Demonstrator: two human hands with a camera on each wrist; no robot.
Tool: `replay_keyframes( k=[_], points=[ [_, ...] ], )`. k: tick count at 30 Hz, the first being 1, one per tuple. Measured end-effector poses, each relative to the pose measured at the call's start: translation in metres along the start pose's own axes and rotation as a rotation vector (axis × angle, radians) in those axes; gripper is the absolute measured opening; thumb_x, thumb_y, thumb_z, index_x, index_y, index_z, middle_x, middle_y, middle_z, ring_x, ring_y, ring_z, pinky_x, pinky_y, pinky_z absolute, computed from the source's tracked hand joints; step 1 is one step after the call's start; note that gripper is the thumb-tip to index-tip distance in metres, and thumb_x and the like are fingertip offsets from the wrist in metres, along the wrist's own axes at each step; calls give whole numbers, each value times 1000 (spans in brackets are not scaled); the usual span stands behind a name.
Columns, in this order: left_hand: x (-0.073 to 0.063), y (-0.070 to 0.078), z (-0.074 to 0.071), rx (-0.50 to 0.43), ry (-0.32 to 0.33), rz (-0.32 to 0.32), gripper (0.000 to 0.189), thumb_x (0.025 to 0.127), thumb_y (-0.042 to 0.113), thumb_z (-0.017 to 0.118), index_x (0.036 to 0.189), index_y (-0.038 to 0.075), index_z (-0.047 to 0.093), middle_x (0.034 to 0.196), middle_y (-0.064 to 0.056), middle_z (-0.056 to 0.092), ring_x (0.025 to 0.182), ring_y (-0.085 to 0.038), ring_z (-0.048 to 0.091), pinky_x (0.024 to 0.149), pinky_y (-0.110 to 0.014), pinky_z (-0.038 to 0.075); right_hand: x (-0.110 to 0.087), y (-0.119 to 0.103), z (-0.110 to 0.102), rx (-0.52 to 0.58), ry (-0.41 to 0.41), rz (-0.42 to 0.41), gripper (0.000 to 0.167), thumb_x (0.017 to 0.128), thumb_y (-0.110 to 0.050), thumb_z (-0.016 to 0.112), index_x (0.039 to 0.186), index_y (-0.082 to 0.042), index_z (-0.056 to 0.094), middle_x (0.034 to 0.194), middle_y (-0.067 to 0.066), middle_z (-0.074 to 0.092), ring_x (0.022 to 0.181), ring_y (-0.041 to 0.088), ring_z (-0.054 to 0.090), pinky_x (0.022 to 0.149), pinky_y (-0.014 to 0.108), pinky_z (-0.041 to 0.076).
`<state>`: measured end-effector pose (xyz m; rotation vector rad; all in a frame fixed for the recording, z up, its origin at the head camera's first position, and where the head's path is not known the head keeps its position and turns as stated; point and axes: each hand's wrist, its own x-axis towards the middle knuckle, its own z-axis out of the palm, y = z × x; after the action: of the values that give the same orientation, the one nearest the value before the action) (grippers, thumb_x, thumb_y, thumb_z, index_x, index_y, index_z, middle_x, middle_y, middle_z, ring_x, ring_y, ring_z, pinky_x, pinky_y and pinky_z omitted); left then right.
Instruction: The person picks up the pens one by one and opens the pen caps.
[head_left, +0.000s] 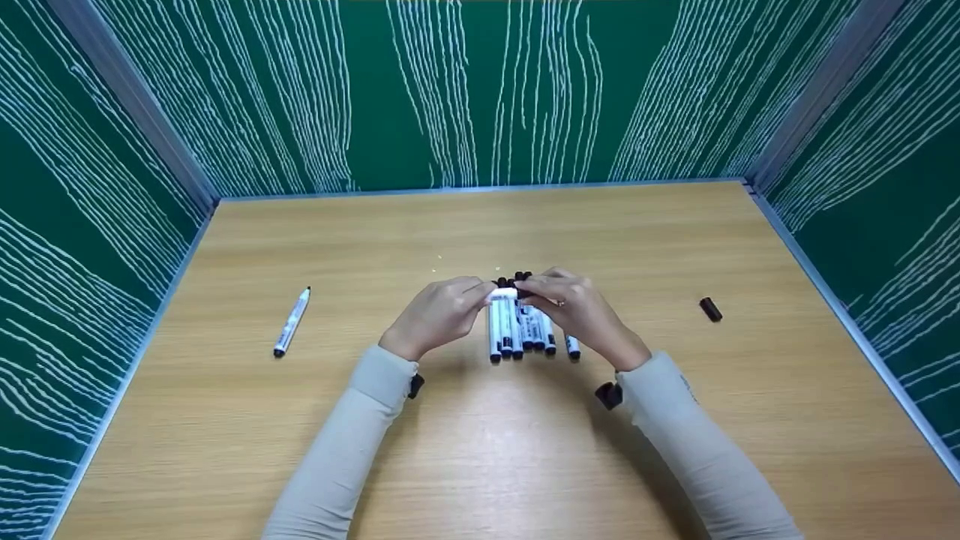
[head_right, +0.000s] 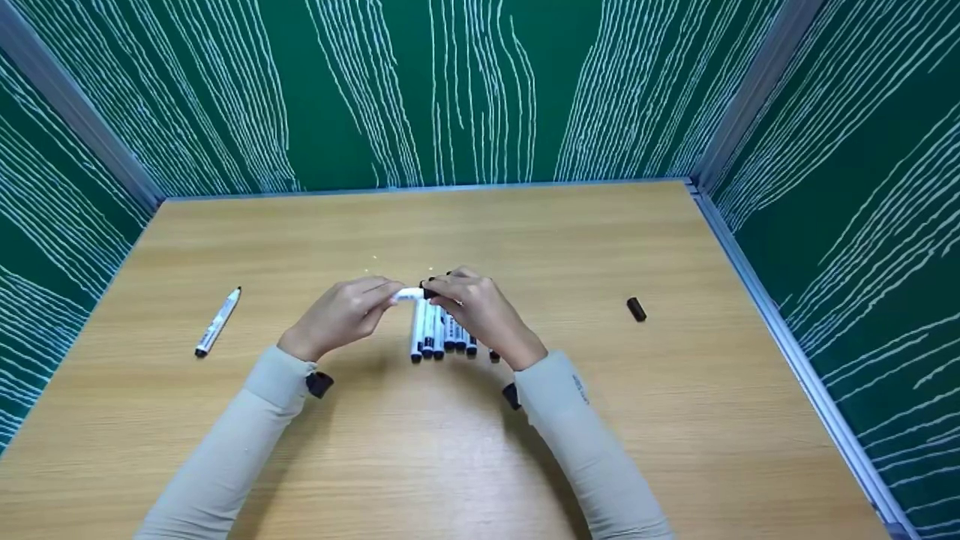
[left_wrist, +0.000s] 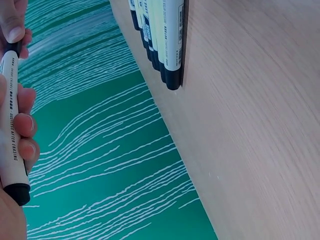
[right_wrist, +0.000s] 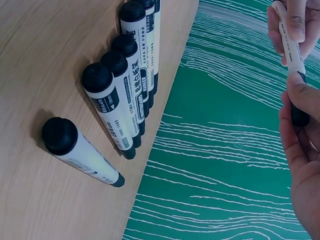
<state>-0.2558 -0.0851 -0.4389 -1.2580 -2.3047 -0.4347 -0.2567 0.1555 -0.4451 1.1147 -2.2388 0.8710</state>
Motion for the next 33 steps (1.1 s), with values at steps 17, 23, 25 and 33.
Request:
replay_keyframes(
  k=[17, 23, 25, 33],
  points=[
    [-8, -3, -3, -9, -53, -75, 27, 98, 16, 55, 118, 1, 65, 105, -9, 70, 95, -17, 68, 85, -22, 54, 0, 0, -3, -26, -12, 35, 26, 82, -5, 73, 107, -3, 73, 99, 10, 74, 91, 24, 68, 75, 29, 58],
    [-14, -8, -3, 14, -39, -98, 25, 97, 15, 57, 117, 2, 65, 102, -8, 70, 91, -15, 67, 82, -21, 55, 0, 0, -5, -42, -16, 41, 27, 82, -5, 73, 109, -6, 73, 99, 9, 75, 89, 22, 69, 73, 29, 58],
    [-16, -10, -3, 29, -34, -113, 24, 98, 15, 55, 115, 2, 65, 100, -8, 69, 88, -14, 66, 80, -20, 55, 0, 0, -5, -42, -11, 37, 27, 82, -5, 73, 109, -6, 73, 98, 9, 75, 88, 22, 69, 72, 29, 58],
    [-33, -24, -5, 50, 10, -367, 24, 97, 13, 55, 112, -3, 65, 98, -12, 66, 83, -18, 64, 75, -24, 56, -1, 3, -6, -41, 7, 25, 25, 80, -2, 74, 105, -2, 73, 95, 10, 74, 87, 23, 69, 71, 29, 58]
  ],
)
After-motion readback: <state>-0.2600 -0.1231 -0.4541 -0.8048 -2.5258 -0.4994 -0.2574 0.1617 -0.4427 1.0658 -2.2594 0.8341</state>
